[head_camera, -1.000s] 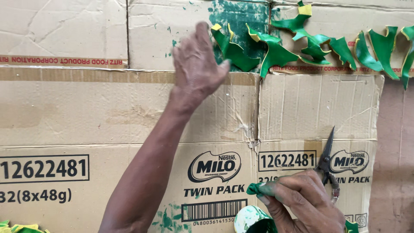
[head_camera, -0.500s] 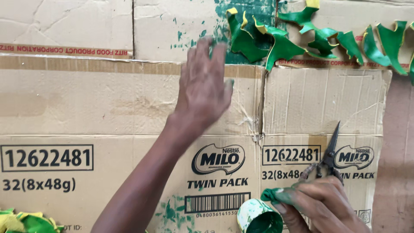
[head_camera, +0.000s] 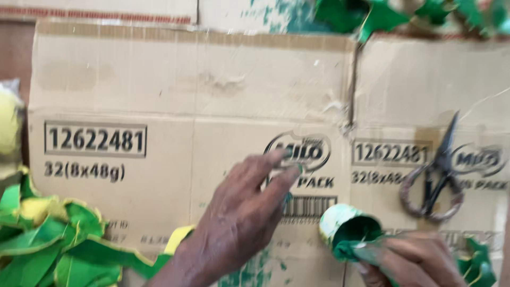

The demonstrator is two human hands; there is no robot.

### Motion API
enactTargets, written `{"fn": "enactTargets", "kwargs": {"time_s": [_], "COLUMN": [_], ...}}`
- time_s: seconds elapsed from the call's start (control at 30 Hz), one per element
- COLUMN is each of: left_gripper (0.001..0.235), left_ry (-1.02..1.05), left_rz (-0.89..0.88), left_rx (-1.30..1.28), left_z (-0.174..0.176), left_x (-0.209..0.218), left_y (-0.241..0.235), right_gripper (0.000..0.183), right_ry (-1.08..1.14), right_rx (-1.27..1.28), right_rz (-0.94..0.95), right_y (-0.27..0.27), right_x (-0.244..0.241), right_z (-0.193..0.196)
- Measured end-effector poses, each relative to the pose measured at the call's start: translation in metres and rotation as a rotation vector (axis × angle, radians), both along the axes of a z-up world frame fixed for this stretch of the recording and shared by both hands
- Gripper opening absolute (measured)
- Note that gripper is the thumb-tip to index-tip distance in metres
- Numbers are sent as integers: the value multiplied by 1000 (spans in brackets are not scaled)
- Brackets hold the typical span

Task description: The person repeatedly picks up small green and yellow foam pieces, dips a sponge into a small container of green paint, and applies paint to the edges of each piece. Painted pieces are placed on a cardboard surface to dry while the person continues the process with new pieces from a nearby pile.

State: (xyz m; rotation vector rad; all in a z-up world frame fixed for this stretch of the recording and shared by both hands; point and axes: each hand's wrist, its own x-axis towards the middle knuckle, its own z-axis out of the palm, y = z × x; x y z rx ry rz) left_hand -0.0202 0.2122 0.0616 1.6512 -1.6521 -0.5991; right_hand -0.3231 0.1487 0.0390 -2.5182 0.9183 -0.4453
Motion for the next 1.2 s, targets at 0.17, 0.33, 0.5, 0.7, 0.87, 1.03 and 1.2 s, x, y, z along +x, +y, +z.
{"fn": "enactTargets", "kwargs": {"time_s": [0.17,0.33,0.5,0.7,0.87,1.03,1.2], "left_gripper": [43,40,42,56,39,34,24], "left_ry": [-85,-157,-201,-387,-466,-314,175], "left_rz": [73,79,174,256,371,288,160], "left_rx": [-25,-131,-45,134,51,-14,76], "left_z": [-1,6,-19,-49,-60,-41,-36], "left_x": [6,2,-6,2,-7,-23,-59], "left_y": [57,100,163,211,213,215,207], "right_gripper": [40,38,34,33,29,23,23], "right_ry": [66,-22,-105,-132,-246,-389,-464], "right_rx": [-71,-158,-170,-183,-89,-55,-26], "right_rz": [112,130,54,59,-67,-95,-109], "right_y": [54,88,140,184,205,205,209], "right_x": [-22,-13,-3,26,54,61,52], "right_z": [-4,-45,-50,-27,-14,-8,-1]}}
